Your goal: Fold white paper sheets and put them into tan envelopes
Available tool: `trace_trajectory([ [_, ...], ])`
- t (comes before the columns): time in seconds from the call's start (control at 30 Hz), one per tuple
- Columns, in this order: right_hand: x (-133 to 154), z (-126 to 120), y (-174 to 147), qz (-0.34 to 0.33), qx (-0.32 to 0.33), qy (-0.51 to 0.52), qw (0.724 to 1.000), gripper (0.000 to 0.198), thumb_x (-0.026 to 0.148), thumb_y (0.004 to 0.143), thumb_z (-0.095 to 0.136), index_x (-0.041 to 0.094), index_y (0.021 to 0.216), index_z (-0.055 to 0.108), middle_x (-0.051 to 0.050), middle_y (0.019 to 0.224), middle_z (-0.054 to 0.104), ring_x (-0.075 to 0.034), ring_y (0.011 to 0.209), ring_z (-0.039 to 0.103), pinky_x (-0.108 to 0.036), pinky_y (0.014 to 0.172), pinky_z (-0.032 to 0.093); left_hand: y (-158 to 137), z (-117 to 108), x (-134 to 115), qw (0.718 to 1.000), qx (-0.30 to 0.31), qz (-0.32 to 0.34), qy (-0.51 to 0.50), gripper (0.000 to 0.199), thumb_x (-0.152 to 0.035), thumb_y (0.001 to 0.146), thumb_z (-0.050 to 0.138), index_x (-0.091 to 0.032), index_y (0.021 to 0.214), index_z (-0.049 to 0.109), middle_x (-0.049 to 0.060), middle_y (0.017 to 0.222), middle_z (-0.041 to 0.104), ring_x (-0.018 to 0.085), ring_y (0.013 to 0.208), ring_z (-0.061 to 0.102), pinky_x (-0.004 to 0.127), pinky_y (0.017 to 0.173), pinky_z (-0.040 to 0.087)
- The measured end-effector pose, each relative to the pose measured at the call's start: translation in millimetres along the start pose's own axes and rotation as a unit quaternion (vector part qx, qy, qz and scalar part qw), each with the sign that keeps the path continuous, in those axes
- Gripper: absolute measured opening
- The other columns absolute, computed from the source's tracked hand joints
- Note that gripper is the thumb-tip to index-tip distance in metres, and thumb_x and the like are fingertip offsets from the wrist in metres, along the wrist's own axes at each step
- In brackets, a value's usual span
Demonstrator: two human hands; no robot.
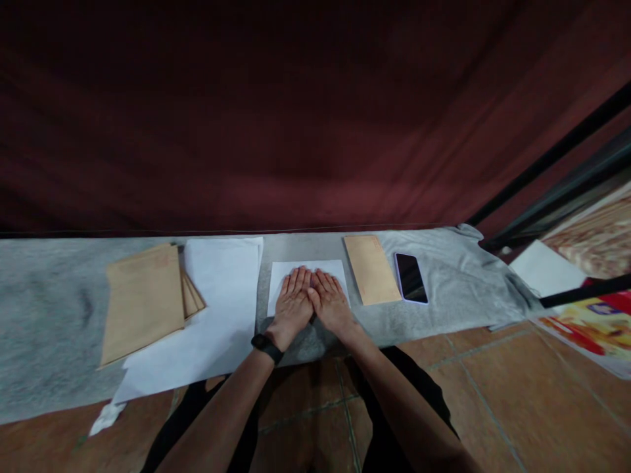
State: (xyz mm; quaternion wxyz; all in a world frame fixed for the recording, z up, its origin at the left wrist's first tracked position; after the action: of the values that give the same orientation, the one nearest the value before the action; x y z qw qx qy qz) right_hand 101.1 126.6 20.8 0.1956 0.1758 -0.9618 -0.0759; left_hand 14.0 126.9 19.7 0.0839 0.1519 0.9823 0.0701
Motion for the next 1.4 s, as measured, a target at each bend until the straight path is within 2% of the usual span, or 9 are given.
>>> trace_trajectory([
  [0.33,-10.3,-3.2,9.0,0.046,0.006,-0.068,0.997,0.052,0.041,0.107,0.033,0.019,0.154,0.041,-0.011,0.162,0.033,-0.029,0.15,0.032,-0.048,0.122,0.026,9.1,-1.7,15.4,0.999,0.007,-0.049,0.004,0.057,-0.023,0.1,0.028,-0.009,0.154,0.037,0.013,0.163,0.031,0.028,0.153,0.023,0.049,0.125,0.02],
  [0.6,-26.3,-3.1,5.6,0.064,-0.037,-0.085,0.994,0.061,0.042,0.107,0.035,0.005,0.155,0.035,-0.019,0.159,0.036,-0.03,0.149,0.035,-0.047,0.121,0.029,3.4,-5.2,30.9,0.998,-0.015,-0.065,0.016,0.058,-0.03,0.101,0.027,-0.009,0.154,0.037,0.014,0.161,0.035,0.025,0.153,0.026,0.046,0.125,0.021],
  [0.8,-33.0,-4.4,-0.7,0.049,-0.093,-0.088,0.991,0.061,0.044,0.106,0.037,0.005,0.153,0.038,-0.022,0.156,0.041,-0.031,0.145,0.041,-0.051,0.118,0.034,-1.8,-7.5,41.9,0.996,-0.016,-0.092,0.009,0.059,-0.03,0.101,0.028,-0.003,0.153,0.036,0.018,0.161,0.035,0.027,0.152,0.027,0.046,0.125,0.023],
  [1.03,-35.1,-10.9,-9.9,0.072,-0.082,-0.093,0.99,0.06,0.039,0.106,0.036,0.0,0.152,0.037,-0.023,0.157,0.038,-0.032,0.146,0.038,-0.05,0.119,0.033,-7.2,-9.5,51.4,0.991,-0.03,-0.134,0.001,0.06,-0.028,0.099,0.032,0.001,0.151,0.037,0.022,0.16,0.034,0.031,0.152,0.028,0.05,0.124,0.025],
  [1.1,-29.7,-14.9,-15.7,0.061,-0.079,-0.079,0.992,0.059,0.038,0.107,0.034,0.002,0.155,0.034,-0.021,0.159,0.036,-0.031,0.148,0.035,-0.051,0.12,0.032,-10.8,-14.6,46.7,0.99,-0.055,-0.131,-0.002,0.061,-0.028,0.098,0.033,0.002,0.151,0.036,0.023,0.16,0.033,0.032,0.152,0.026,0.051,0.124,0.025],
  [1.2,-12.6,-15.5,-27.3,0.006,-0.058,-0.052,0.997,0.06,0.039,0.107,0.032,0.01,0.159,0.027,-0.016,0.162,0.031,-0.027,0.151,0.03,-0.05,0.122,0.031,-19.4,-20.3,23.1,0.995,-0.076,-0.068,-0.017,0.06,-0.028,0.099,0.031,-0.002,0.153,0.033,0.02,0.162,0.032,0.029,0.153,0.023,0.05,0.124,0.025],
  [1.3,1.9,-11.4,-40.7,-0.042,-0.035,-0.032,0.998,0.057,0.038,0.107,0.031,0.013,0.158,0.03,-0.012,0.161,0.036,-0.022,0.151,0.031,-0.046,0.123,0.031,-31.4,-16.6,-1.4,0.998,-0.052,-0.002,-0.028,0.06,-0.024,0.098,0.03,-0.007,0.155,0.031,0.015,0.162,0.034,0.025,0.154,0.022,0.048,0.125,0.024],
  [1.4,5.9,-9.0,-50.6,-0.065,-0.031,-0.033,0.997,0.054,0.038,0.106,0.034,0.011,0.154,0.039,-0.012,0.159,0.041,-0.022,0.149,0.035,-0.044,0.123,0.031,-40.9,-8.6,-7.3,0.999,-0.022,0.011,-0.028,0.059,-0.024,0.098,0.03,-0.009,0.156,0.032,0.014,0.163,0.034,0.025,0.154,0.022,0.048,0.125,0.024],
])
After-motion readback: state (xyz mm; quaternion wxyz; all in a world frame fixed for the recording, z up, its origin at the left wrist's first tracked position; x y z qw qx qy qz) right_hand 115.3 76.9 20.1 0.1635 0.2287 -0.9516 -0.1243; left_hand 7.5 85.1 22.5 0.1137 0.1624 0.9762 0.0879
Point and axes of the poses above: each hand's wrist, its own y-axis towards the middle knuckle, its own z-axis out of the palm, x = y × z, the point moved 8 cm from there along y, towards the middle knuckle
